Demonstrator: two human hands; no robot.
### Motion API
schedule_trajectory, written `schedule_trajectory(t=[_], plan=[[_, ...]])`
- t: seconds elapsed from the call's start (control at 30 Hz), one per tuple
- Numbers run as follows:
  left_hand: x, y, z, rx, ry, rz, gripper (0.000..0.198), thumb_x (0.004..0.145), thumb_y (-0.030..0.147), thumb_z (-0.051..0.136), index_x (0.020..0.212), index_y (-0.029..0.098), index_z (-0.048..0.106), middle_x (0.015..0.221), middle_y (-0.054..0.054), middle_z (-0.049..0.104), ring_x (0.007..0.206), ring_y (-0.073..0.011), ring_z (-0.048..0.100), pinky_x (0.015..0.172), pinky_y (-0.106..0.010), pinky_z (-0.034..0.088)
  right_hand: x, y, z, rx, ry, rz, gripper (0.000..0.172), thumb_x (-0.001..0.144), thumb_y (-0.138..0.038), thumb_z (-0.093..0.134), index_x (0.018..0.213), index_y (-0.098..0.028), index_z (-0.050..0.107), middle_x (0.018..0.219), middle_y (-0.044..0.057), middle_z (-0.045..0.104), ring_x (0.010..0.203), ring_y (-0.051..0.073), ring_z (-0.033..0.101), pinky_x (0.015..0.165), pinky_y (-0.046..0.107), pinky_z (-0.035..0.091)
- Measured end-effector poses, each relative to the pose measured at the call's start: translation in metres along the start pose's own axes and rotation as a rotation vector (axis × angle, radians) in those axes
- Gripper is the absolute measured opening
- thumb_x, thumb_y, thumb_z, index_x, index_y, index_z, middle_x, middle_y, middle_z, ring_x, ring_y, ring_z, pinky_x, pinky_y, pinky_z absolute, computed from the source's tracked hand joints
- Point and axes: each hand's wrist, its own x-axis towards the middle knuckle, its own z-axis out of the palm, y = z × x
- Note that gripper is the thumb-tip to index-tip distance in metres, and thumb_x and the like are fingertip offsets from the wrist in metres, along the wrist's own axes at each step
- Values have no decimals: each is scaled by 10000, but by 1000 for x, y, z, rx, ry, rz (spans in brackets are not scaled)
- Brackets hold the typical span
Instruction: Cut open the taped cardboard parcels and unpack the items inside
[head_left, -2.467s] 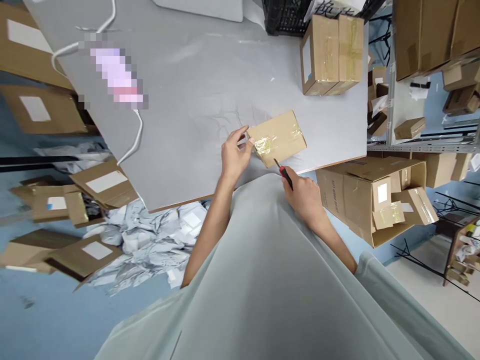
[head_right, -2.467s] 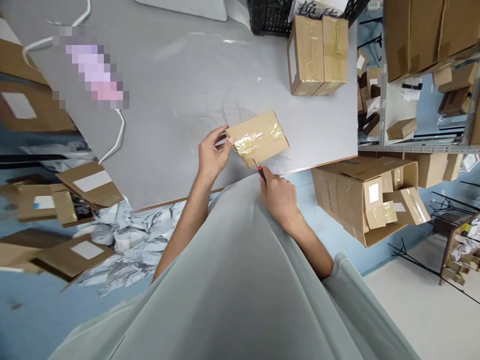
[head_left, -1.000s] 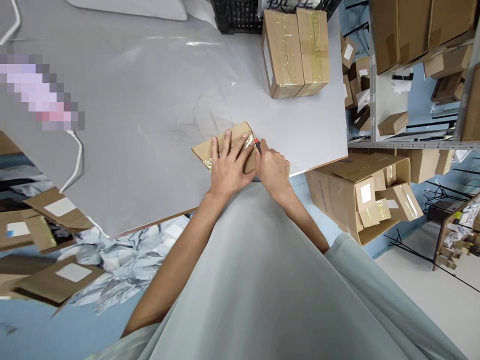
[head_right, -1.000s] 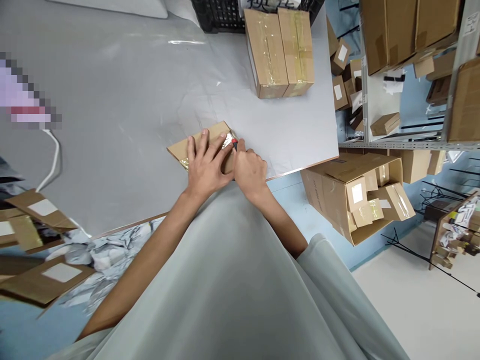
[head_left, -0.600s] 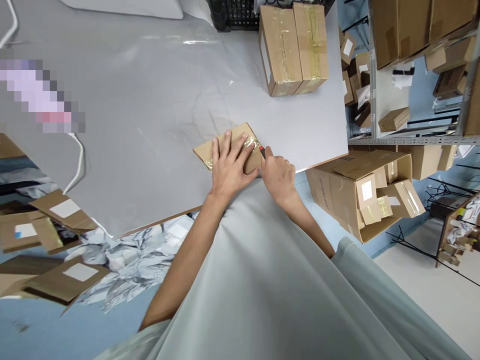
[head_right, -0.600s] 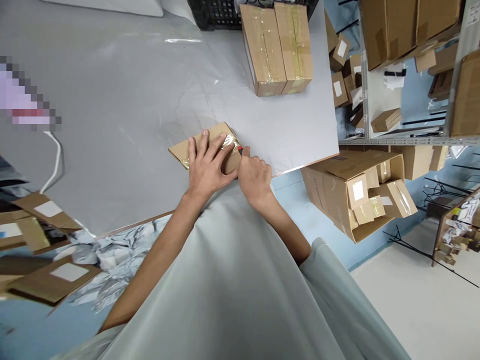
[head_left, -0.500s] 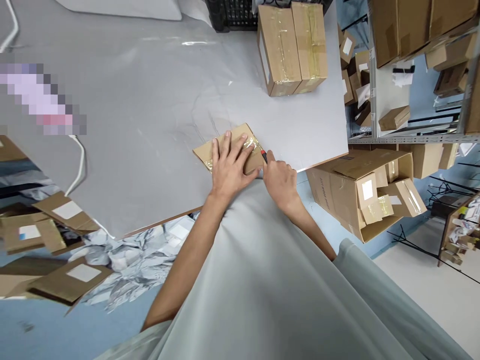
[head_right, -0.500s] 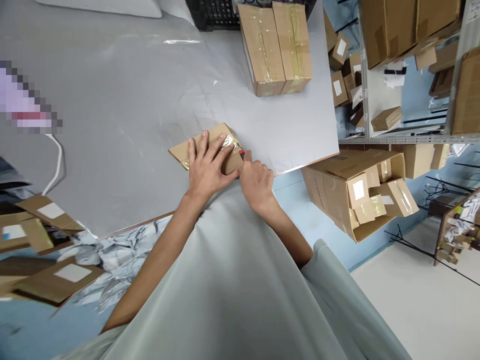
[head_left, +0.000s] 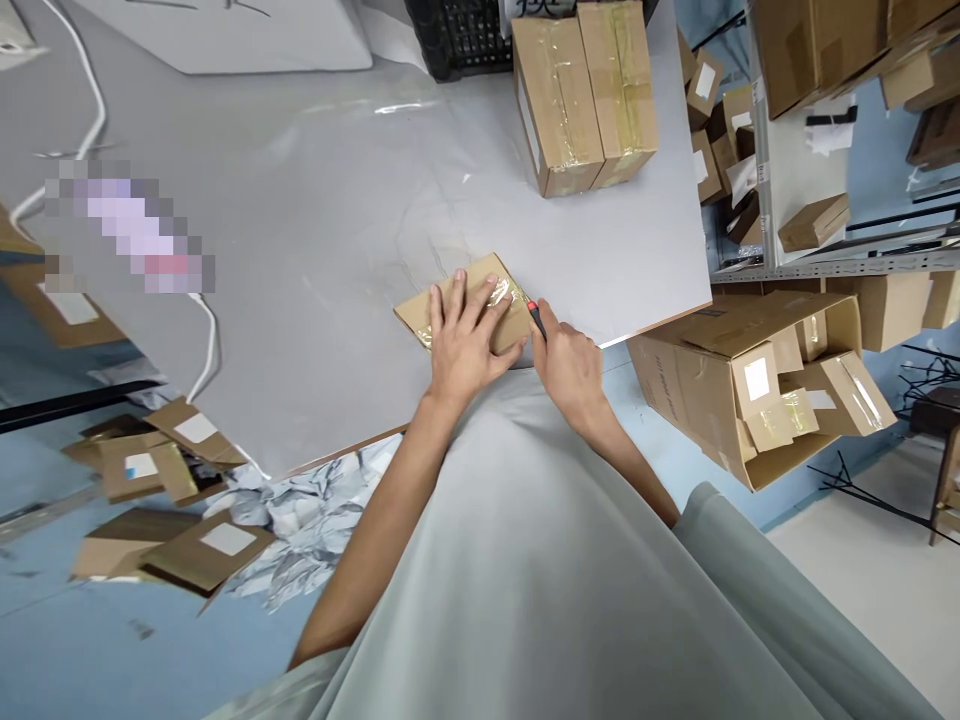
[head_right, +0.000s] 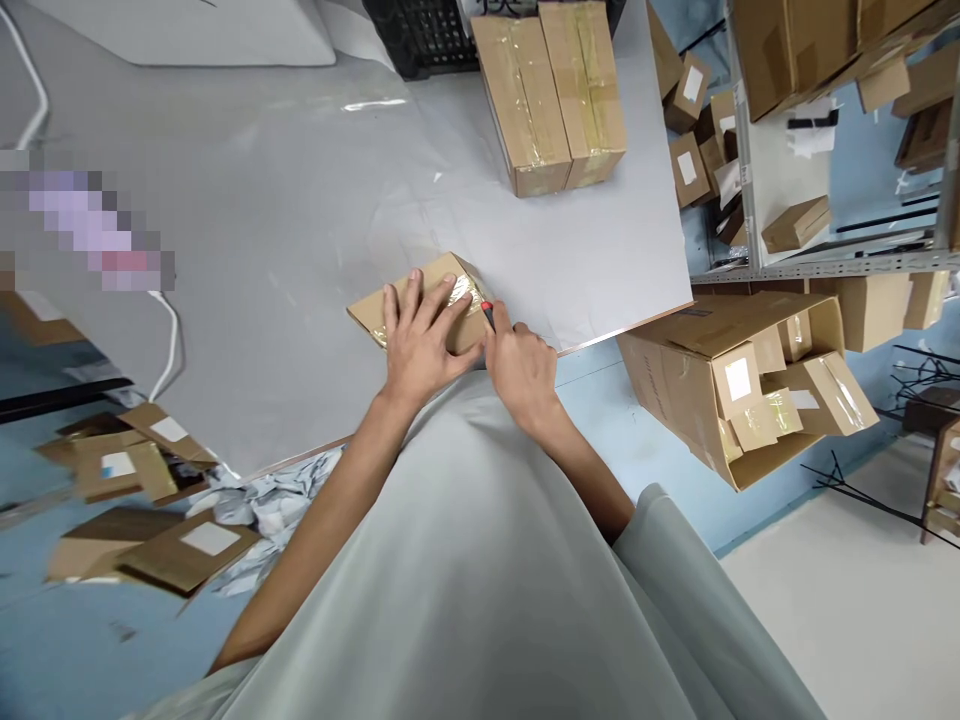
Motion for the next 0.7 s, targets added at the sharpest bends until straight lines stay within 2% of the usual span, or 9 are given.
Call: schedule_trajectory(t=[0.17,0.4,0.53,0.7], plan=[[1,2,-1,-33,-11,-14,737,966,550,762,1666,385,601,1822,-63,492,1793,-445,189,1441,-763,5,18,2,11,70,-9,-28,544,1259,-377,313,1774,-238,414,1285,152,834,1146,276,825,1003,371,605],[1,3,-2,-62,-17,-32,757,947,550,764,1666,376,601,1819,-60,497,1798,-439,174,1443,-759,-20,17,-5,12,41,-25,32,564,1250,-372,332,1789,-217,395,1302,178,829,1159,277,826,1005,370,623],[2,1,-2,-71,-28,-23,747,949,562,758,1655,370,606,1827,-70,484,1799,-449,158,1435,-775,-29,22,-11,13,25,0,37,549,1223,-283,402,1767,-213,422,1270,190,832,1139,284,835,985,385,643],[2,2,1,-67,-3,-10,735,936,582,785,1623,372,628,1813,-82,504,1791,-460,189,1430,-784,-18,16,-2,21,-24,-20,56,479,1209,-217,430,1681,-181,504,1221,201,842,1113,275,848,956,365,646]])
